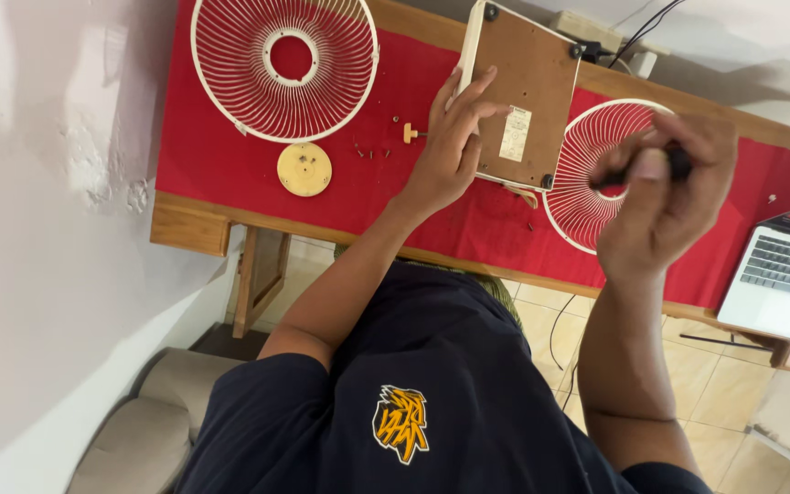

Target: The person disassembles a small electric fan by removing screws from the base and casing using a screwdriver. They separate the fan housing, remove the motor assembly, and detach the control knob, leaving the components on the table.

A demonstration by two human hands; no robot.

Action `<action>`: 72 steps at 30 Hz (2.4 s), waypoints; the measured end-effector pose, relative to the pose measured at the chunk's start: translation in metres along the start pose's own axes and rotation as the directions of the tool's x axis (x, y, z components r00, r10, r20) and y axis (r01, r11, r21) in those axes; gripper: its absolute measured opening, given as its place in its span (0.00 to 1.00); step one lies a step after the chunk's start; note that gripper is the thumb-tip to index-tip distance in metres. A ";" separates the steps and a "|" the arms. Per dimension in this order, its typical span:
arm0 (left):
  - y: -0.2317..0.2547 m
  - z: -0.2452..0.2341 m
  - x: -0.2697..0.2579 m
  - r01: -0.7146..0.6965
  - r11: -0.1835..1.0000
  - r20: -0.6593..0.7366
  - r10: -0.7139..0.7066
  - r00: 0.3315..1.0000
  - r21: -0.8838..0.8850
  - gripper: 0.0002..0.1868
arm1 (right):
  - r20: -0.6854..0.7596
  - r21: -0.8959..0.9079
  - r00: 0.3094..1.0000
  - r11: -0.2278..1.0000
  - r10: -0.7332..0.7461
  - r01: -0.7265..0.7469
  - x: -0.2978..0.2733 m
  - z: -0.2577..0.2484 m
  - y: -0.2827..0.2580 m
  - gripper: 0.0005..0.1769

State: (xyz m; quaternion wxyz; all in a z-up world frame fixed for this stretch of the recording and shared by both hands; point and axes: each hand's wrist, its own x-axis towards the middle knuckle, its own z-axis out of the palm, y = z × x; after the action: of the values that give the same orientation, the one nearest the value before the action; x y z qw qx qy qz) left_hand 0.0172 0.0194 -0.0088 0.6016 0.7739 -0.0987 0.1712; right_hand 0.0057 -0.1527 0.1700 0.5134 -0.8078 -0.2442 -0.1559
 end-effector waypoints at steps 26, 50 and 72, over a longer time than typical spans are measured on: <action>-0.006 0.005 -0.010 -0.002 1.000 -0.059 0.004 0.998 0.027 0.23 | 0.409 -0.235 0.863 0.948 0.298 -0.216 -0.025 0.051 0.048 0.14; -0.012 0.032 -0.001 0.051 0.990 -0.132 -0.034 0.991 0.132 0.22 | 0.573 -0.250 0.753 0.944 0.324 -0.216 -0.104 0.228 0.167 0.10; -0.008 0.033 -0.003 0.008 0.994 -0.177 0.012 0.984 0.109 0.20 | 0.590 -0.377 0.705 0.906 0.394 -0.190 -0.070 0.228 0.135 0.10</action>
State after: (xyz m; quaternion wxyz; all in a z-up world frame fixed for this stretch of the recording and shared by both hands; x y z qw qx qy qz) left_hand 0.0222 -0.0107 -0.0244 0.5645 0.7873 -0.0359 0.2452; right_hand 0.0231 -0.0106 -0.0638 0.2901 -0.9048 -0.2499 0.1864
